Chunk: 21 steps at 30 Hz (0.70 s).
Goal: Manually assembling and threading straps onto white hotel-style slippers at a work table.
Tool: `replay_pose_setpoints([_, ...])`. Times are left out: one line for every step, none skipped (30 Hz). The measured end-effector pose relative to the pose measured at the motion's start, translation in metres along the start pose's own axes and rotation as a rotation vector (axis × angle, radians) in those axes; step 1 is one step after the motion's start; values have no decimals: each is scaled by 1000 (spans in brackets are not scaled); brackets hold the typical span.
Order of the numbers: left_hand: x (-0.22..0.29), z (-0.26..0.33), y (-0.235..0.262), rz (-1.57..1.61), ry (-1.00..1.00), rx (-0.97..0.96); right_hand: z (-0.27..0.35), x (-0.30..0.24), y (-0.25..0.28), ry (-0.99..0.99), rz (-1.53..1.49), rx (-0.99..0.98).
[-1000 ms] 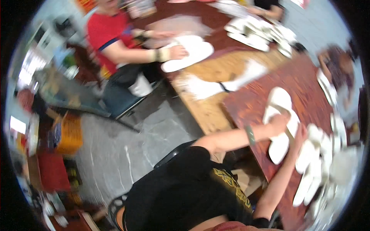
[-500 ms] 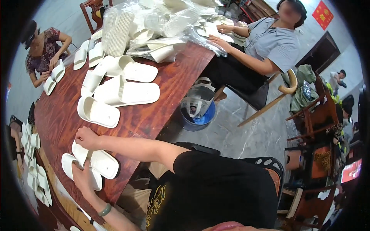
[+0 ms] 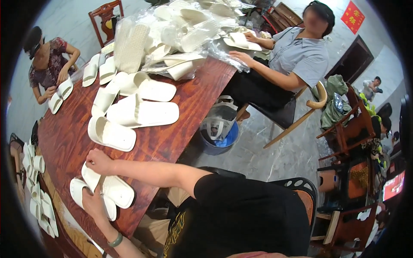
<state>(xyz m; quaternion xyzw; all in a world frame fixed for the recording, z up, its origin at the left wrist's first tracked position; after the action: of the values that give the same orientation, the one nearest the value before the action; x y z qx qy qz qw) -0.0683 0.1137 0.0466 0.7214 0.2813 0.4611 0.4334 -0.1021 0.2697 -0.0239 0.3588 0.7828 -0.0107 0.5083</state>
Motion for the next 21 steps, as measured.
replay_pose_setpoints([7, 0, -1, -102, 63, -36, -5, 6, -1, -3, 53, -83])
replay_pose_setpoints([15, -2, -4, 141, 40, -11, -13, 15, -2, -146, 399, -180])
replay_pose_setpoints([12, -1, -14, 680, 172, -340, -11, 17, 2, -176, 376, -233])
replay_pose_setpoints([6, 4, -7, 512, 113, -263, -3, 5, 8, -158, 318, -223])
replay_pose_setpoints([-7, 14, 10, 433, 69, -245, 7, -16, 12, -129, 243, -217])
replay_pose_setpoints([-17, 25, 24, 505, 33, -272, 22, -48, 18, -47, 182, -191])
replay_pose_setpoints([-26, 44, 45, 778, -96, -385, 37, -80, 30, -13, 52, -141])
replay_pose_setpoints([-29, 64, 75, 793, -367, -200, 50, -108, 50, -30, -122, -97])
replay_pose_setpoints([-56, 93, 100, 1062, -169, -297, 66, -133, 69, -112, -358, -82])
replay_pose_setpoints([-64, 119, 116, 1415, -37, -411, 78, -158, 88, -154, -482, -106])
replay_pose_setpoints([-73, 150, 138, 1561, -84, -331, 95, -184, 89, -80, -504, -290])
replay_pose_setpoints([-73, 177, 155, 1750, -108, -225, 108, -186, 73, -343, -757, -422])
replay_pose_setpoints([-54, 184, 145, 2041, -221, -427, 121, -183, 59, -686, -931, -442])
replay_pose_setpoints([-33, 188, 116, 1920, -10, -567, 133, -183, 59, -500, -555, -549])
replay_pose_setpoints([-25, 174, 102, 1965, 3, -501, 147, -180, 54, -363, -278, -630])
replay_pose_setpoints([-15, 157, 82, 2007, 73, -426, 150, -171, 51, -443, -714, -779])
replay_pose_setpoints([-6, 144, 59, 1970, 265, -371, 156, -164, 54, -509, -986, -905])
replay_pose_setpoints([-10, 121, 66, 2100, 69, -377, 163, -164, 60, -372, -1073, -1099])
replay_pose_setpoints([-10, 106, 65, 2203, 15, -336, 168, -155, 77, -490, -1098, -1031])
replay_pose_setpoints([-5, 105, 60, 2176, -88, -372, 162, -145, 95, -577, -1163, -982])
replay_pose_setpoints([4, 103, 53, 2355, -56, -450, 156, -144, 104, -615, -1531, -897])
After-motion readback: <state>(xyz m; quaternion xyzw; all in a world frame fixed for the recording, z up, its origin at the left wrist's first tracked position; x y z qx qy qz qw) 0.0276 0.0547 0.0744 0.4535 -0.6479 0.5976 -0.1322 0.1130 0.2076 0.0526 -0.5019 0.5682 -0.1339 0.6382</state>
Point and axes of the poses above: each hand's wrist, its own z-axis away from the middle knuckle, its own y-axis out of the back of the hand, x = y × z, the point moved 4 cm from there along -z, towards the middle knuckle
